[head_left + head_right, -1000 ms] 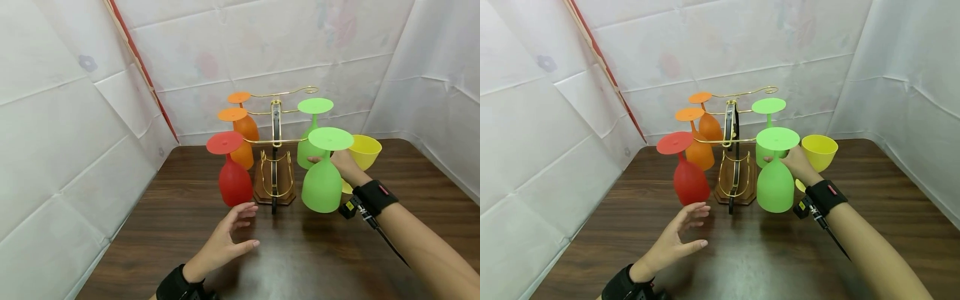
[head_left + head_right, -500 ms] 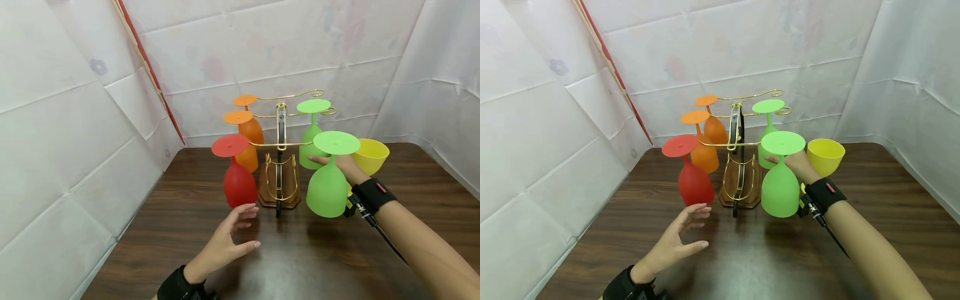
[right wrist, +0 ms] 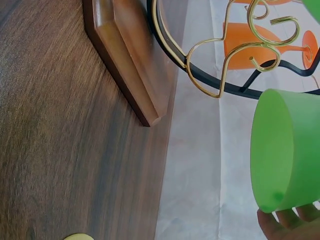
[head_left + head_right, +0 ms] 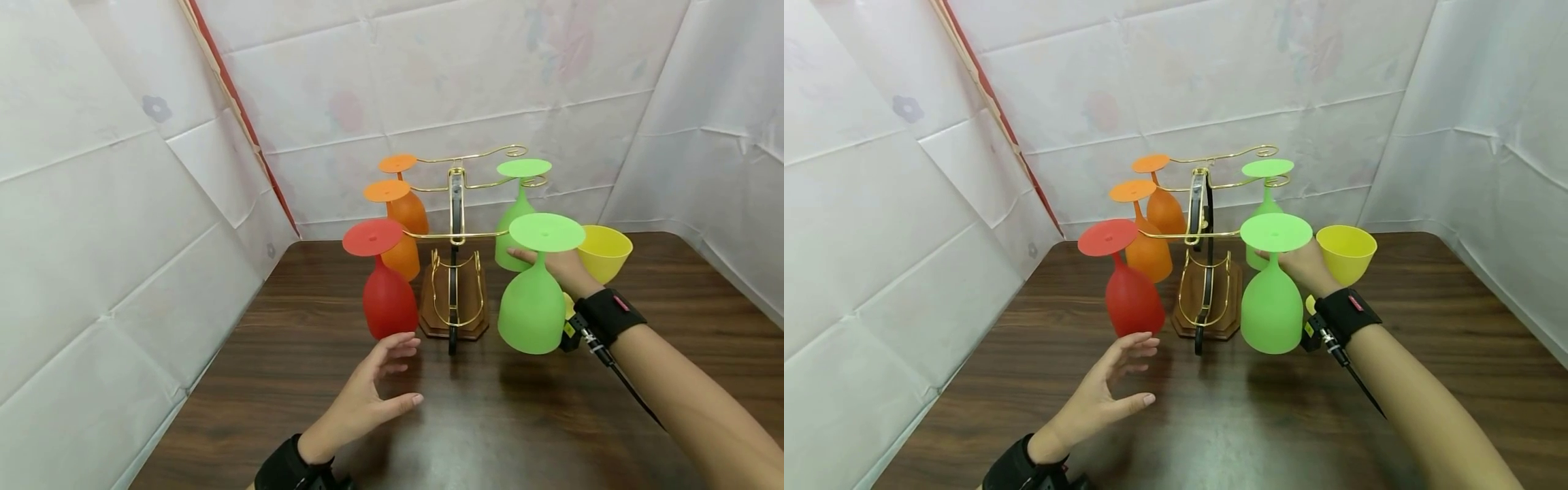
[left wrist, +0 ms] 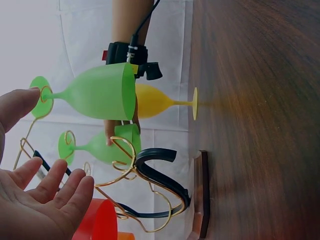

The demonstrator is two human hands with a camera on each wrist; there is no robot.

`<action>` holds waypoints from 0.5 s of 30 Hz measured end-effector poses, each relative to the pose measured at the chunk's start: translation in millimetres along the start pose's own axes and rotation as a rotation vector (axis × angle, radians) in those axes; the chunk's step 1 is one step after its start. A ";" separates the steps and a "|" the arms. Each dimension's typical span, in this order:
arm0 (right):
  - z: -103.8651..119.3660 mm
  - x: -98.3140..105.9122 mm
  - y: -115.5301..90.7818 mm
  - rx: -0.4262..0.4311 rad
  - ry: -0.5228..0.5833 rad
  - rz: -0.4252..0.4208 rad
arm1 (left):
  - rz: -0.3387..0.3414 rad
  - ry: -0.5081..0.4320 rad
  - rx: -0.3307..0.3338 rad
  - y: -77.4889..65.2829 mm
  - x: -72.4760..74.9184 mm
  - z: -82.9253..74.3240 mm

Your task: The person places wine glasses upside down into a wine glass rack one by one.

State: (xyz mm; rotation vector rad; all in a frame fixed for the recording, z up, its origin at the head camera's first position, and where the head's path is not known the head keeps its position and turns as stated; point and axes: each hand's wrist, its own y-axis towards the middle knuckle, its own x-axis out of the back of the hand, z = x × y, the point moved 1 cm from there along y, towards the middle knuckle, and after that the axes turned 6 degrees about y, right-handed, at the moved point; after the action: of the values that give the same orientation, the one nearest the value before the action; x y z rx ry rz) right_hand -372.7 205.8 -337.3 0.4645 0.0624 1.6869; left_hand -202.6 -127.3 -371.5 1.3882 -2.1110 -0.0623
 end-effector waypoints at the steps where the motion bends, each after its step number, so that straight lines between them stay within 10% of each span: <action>1: 0.0 -0.1 -0.2 -0.003 -0.001 -0.011 | 0.001 0.000 0.001 0.1 0.0 0.0; 15: -0.4 -3.9 -7.9 0.033 -0.041 -0.142 | 0.004 0.001 -0.018 1.1 -1.9 0.2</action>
State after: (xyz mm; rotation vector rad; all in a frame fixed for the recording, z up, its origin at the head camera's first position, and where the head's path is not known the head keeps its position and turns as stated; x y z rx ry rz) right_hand -365.1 203.5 -341.1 0.5075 0.0915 1.5382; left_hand -203.1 -125.2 -372.2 1.3729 -2.1073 -0.0783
